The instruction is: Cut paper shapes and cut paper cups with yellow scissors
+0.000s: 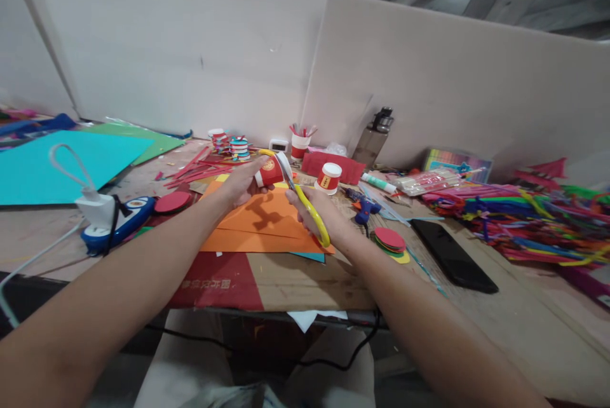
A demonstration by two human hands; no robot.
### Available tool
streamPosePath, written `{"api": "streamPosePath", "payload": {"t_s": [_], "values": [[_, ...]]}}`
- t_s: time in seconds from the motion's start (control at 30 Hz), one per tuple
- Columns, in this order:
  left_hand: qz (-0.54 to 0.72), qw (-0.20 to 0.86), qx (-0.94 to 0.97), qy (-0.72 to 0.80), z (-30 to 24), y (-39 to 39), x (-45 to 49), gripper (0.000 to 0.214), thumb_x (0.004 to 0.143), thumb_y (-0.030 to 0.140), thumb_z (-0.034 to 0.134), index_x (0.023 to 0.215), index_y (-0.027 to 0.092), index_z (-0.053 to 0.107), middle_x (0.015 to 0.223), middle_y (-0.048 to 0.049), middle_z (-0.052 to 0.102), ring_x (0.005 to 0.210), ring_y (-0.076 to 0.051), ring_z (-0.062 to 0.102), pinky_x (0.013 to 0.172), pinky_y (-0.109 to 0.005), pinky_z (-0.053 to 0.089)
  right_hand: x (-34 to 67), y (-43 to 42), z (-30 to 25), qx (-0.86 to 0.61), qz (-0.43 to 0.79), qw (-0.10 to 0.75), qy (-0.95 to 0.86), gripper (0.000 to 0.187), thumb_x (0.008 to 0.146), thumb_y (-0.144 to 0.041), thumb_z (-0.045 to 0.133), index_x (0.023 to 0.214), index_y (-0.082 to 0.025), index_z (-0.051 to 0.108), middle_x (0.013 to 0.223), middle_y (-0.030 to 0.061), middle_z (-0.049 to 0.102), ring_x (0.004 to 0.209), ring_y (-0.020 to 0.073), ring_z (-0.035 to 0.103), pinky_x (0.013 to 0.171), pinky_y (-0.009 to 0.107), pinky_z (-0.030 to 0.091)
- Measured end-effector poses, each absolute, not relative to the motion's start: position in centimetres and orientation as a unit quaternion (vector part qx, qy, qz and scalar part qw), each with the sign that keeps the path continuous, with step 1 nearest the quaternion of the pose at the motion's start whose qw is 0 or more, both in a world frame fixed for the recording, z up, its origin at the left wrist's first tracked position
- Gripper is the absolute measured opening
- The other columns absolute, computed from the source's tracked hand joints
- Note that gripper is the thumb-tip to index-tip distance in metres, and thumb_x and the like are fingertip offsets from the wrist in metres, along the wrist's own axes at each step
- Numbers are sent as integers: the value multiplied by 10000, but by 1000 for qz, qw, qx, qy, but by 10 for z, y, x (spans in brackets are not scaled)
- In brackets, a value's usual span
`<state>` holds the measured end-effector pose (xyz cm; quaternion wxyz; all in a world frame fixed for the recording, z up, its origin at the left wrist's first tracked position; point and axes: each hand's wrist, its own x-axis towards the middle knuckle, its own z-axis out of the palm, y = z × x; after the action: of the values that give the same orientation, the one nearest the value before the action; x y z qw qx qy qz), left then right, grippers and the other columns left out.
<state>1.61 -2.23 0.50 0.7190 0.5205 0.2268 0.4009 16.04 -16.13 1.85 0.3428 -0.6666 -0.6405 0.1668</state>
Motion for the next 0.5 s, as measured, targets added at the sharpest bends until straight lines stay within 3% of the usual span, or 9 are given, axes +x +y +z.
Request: {"api": "streamPosePath", "payload": {"t_s": [0.37, 0.5], "values": [[411, 711, 523, 229, 3, -22, 16, 303, 830, 425, 622, 905, 135, 575, 677, -33, 628, 478, -127, 594, 389, -196, 440, 163, -155, 6, -671, 208, 344, -623, 445, 878, -631, 416, 843, -201, 523, 575, -32, 500, 404, 73, 413, 381, 194, 269], [367, 748, 482, 272, 7, -22, 13, 435, 827, 544, 578, 968, 133, 596, 726, -78, 673, 532, -173, 644, 424, -235, 500, 161, -156, 8, -674, 186, 337, -631, 428, 891, -598, 413, 835, -192, 534, 578, -28, 506, 429, 75, 406, 402, 201, 252]]}}
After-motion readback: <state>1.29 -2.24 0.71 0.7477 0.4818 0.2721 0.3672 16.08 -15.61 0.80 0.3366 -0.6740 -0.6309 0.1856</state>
